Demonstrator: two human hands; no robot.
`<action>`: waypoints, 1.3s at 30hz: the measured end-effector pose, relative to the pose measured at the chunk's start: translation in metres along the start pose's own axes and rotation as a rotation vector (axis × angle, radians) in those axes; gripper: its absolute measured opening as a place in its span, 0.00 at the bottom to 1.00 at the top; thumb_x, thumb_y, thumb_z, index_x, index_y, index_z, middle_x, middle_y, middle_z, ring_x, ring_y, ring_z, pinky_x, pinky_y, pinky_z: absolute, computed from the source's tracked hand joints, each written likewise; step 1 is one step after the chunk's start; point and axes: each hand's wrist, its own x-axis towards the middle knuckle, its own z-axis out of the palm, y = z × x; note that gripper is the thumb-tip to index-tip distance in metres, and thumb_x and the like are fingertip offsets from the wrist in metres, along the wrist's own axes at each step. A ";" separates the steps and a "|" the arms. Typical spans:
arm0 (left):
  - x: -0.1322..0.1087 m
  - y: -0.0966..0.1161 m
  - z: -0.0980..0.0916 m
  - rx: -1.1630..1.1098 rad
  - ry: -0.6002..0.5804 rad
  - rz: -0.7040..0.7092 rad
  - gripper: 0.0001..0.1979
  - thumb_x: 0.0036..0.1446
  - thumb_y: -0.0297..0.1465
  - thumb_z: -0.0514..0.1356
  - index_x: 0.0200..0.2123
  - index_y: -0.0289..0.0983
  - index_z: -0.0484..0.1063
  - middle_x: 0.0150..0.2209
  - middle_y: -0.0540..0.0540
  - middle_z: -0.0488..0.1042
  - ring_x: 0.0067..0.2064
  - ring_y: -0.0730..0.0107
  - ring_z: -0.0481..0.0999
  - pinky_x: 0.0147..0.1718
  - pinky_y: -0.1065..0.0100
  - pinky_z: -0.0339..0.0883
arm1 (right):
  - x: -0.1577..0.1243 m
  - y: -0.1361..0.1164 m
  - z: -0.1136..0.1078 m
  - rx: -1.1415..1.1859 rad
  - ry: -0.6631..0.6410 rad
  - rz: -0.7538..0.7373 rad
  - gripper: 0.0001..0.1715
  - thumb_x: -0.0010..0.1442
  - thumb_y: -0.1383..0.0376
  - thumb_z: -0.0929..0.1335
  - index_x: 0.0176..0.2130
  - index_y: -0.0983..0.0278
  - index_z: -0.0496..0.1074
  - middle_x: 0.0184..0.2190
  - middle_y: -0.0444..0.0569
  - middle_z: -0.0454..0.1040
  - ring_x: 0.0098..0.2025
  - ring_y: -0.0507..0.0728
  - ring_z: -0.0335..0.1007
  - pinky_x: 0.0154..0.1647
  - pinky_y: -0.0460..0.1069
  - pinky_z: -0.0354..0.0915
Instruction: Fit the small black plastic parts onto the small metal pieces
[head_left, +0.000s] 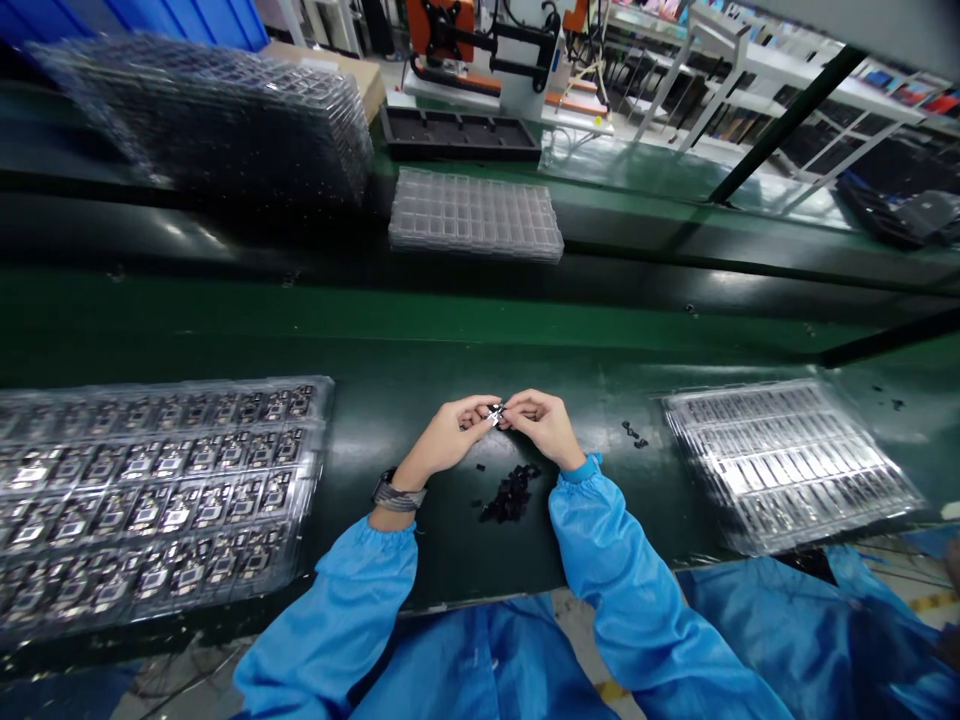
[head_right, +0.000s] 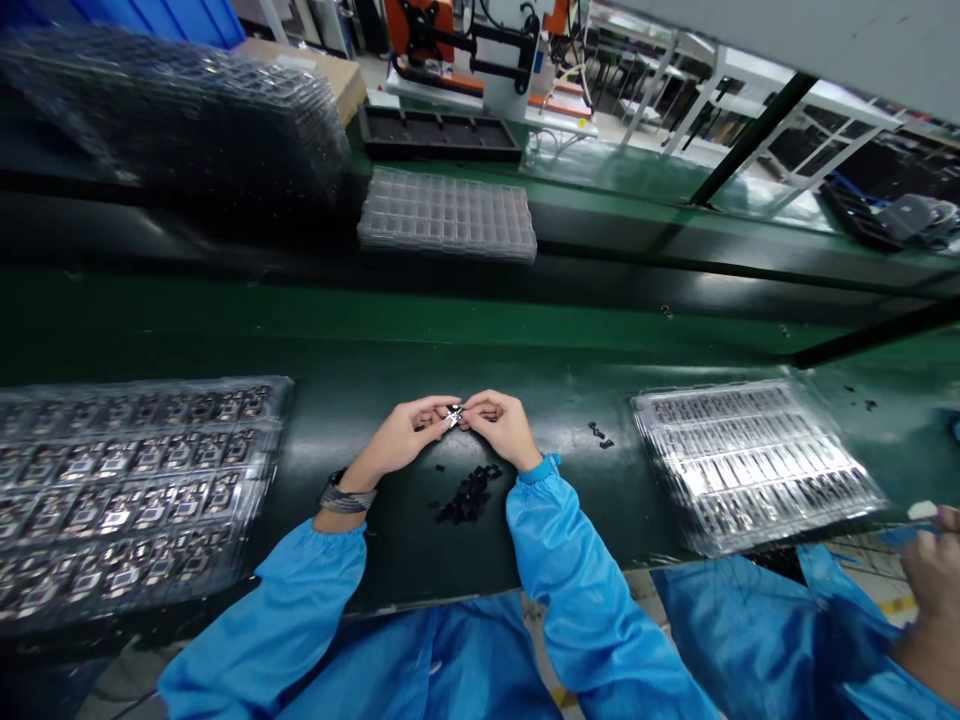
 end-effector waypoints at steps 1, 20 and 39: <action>0.000 0.000 -0.001 -0.030 -0.009 -0.008 0.19 0.59 0.37 0.65 0.52 0.34 0.78 0.33 0.46 0.77 0.32 0.69 0.74 0.35 0.67 0.70 | 0.000 -0.001 0.000 0.003 -0.004 0.003 0.19 0.54 0.53 0.78 0.37 0.62 0.76 0.29 0.48 0.82 0.32 0.58 0.82 0.39 0.53 0.77; -0.001 0.003 0.002 -0.101 -0.008 0.001 0.20 0.59 0.36 0.66 0.52 0.34 0.76 0.34 0.47 0.76 0.33 0.70 0.74 0.37 0.67 0.69 | 0.000 -0.002 0.001 0.120 0.004 0.032 0.23 0.54 0.52 0.79 0.41 0.62 0.73 0.29 0.46 0.82 0.30 0.56 0.81 0.34 0.50 0.74; -0.004 0.004 0.017 0.022 0.078 0.052 0.16 0.59 0.34 0.65 0.50 0.36 0.76 0.33 0.48 0.76 0.33 0.70 0.74 0.33 0.70 0.66 | 0.001 0.002 0.011 0.099 0.097 0.014 0.24 0.53 0.50 0.78 0.42 0.61 0.73 0.25 0.42 0.76 0.26 0.53 0.74 0.31 0.49 0.72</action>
